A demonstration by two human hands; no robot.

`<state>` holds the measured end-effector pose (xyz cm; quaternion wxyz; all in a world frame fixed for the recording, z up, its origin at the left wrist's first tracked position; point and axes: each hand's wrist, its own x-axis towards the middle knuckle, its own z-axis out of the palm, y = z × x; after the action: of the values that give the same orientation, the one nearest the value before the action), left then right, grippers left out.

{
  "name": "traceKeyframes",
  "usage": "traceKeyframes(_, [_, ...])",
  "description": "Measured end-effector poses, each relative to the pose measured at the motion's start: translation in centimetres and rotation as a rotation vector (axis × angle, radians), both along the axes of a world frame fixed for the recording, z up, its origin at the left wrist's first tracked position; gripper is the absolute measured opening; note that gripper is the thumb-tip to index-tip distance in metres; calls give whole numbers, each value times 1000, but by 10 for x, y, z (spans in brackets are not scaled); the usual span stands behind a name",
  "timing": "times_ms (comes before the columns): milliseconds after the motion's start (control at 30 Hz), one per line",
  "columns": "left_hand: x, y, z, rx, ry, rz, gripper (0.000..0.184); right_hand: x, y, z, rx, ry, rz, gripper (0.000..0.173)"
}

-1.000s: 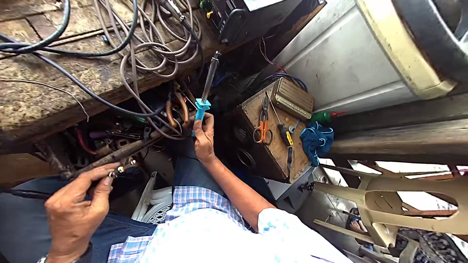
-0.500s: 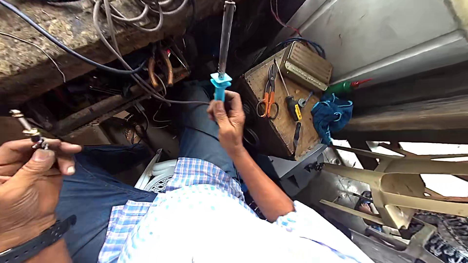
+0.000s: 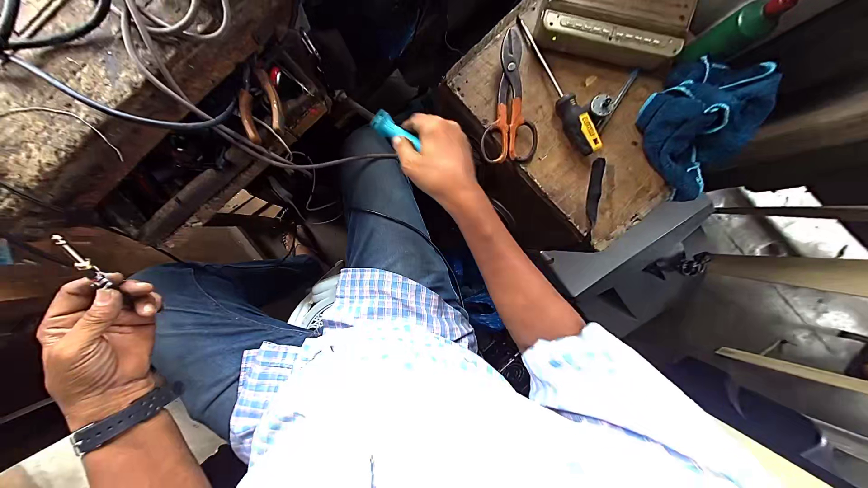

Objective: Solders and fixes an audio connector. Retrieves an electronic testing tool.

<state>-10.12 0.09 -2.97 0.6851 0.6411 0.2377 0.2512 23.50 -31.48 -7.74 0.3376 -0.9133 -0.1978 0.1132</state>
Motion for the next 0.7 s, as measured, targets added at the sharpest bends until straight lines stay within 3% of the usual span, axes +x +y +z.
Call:
traceKeyframes(133, [5,-5,10,32,14,-3,21,27,52,-25,30,22,134,31])
traceKeyframes(267, [8,-13,21,64,24,10,23,18,70,-26,63,136,230,25])
traceKeyframes(433, [10,-15,20,47,51,-8,22,-10,79,-14,-5,121,236,21])
traceKeyframes(700, [-6,-5,2,-14,30,-29,25,-56,76,-2,-19,142,79,27])
